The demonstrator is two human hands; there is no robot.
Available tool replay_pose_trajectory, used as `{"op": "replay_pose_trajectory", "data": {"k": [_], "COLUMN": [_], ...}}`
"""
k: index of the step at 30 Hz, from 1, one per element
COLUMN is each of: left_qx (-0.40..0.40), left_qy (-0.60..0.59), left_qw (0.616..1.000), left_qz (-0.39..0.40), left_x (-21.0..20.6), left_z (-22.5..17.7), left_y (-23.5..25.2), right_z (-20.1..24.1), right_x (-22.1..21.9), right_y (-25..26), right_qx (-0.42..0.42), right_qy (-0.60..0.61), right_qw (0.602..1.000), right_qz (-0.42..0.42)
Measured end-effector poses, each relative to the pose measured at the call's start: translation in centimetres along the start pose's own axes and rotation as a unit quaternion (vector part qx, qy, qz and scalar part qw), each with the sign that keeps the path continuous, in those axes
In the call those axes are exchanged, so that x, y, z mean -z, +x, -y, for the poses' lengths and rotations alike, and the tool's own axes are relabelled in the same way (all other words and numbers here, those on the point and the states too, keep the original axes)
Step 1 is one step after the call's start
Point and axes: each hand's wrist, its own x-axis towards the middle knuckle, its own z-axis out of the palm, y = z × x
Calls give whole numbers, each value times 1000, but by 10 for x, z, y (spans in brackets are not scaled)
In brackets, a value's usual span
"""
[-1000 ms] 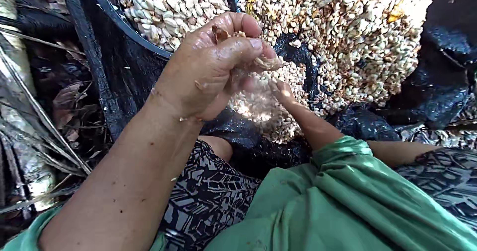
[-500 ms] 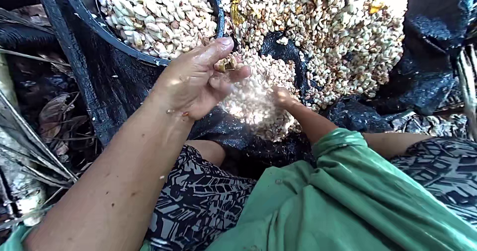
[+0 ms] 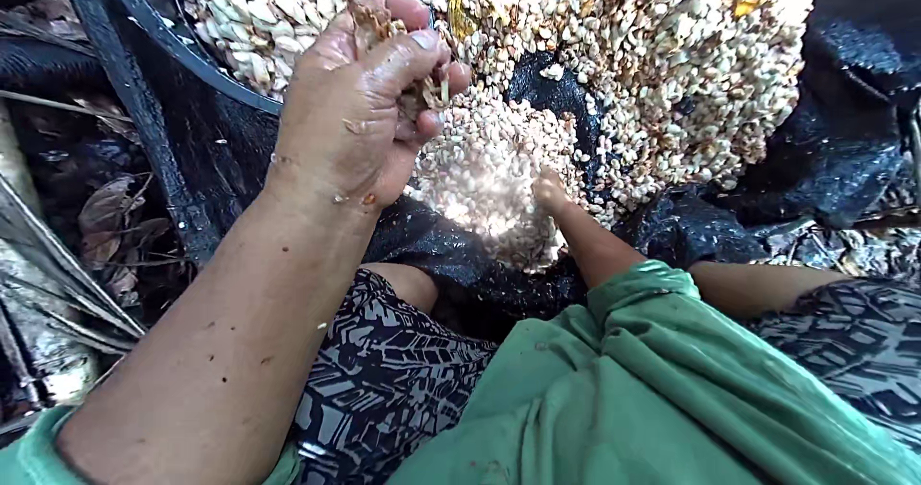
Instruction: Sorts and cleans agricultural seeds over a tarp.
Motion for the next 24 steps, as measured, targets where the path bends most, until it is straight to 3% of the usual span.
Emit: {"op": "replay_pose_trajectory", "data": {"k": [4,8,11,15,19,24], "left_qx": [-44,-77,-58,-52,-47,-51], "left_qy": [44,125,163,230,299,335], "left_qw": [998,989,985,970,949,935], "left_qz": [16,17,20,55,87,99], "left_x": [1,9,8,11,22,32], "left_z": [-1,5,9,15,21,22], "left_y": [2,11,12,8,6,5], "right_z": [54,79,58,23,25,69], "right_x": [8,-4,-40,-61,-56,-6], "right_y": [9,-19,-44,-59,-40,-59], "right_qx": [150,249,318,321,252,264], "right_qy": [-16,-148,-285,-376,-271,-152], "right_qw": [988,957,900,851,911,949], "right_qz": [-30,3,90,180,183,74]}}
